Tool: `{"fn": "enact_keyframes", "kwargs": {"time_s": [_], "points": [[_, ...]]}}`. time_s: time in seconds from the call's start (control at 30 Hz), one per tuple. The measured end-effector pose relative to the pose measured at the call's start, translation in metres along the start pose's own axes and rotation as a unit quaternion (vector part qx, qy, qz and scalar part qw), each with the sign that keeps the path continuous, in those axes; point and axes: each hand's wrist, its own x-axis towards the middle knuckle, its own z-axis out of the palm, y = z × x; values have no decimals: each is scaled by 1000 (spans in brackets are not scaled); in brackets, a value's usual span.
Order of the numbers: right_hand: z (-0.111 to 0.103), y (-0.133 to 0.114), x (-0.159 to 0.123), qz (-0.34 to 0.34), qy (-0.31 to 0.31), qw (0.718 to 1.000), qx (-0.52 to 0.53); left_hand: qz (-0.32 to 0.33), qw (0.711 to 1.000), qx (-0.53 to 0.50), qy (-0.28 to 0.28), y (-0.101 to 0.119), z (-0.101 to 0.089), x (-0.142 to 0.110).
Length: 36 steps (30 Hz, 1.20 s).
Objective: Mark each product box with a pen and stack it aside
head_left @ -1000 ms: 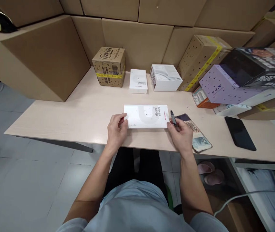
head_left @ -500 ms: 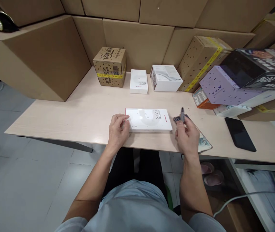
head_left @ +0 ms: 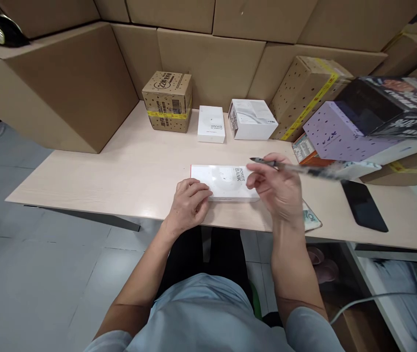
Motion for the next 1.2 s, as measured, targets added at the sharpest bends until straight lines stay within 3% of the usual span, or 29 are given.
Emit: {"fn": "enact_keyframes", "kwargs": {"time_s": [0.13,0.23,0.43,0.57,0.83,1.2], "points": [[29,17,3,6,-39,999,-35,0,1000,6,-11,0,-1,1],[37,31,5,20,-40,995,-84,11,1000,7,-6,0,-2,1],[36,44,5,39,-43,993,-107,-2,1000,10,-16,1,0,1],[37,45,4,-1,-54,988,-144,22,1000,10,0,0,1,-1],[39,43,6,-34,-77,971,-225,-16,1000,-17,-18,0,1,-2],[40,38,7,-43,-94,968,-229,21,1000,2,-1,1,0,0]]}}
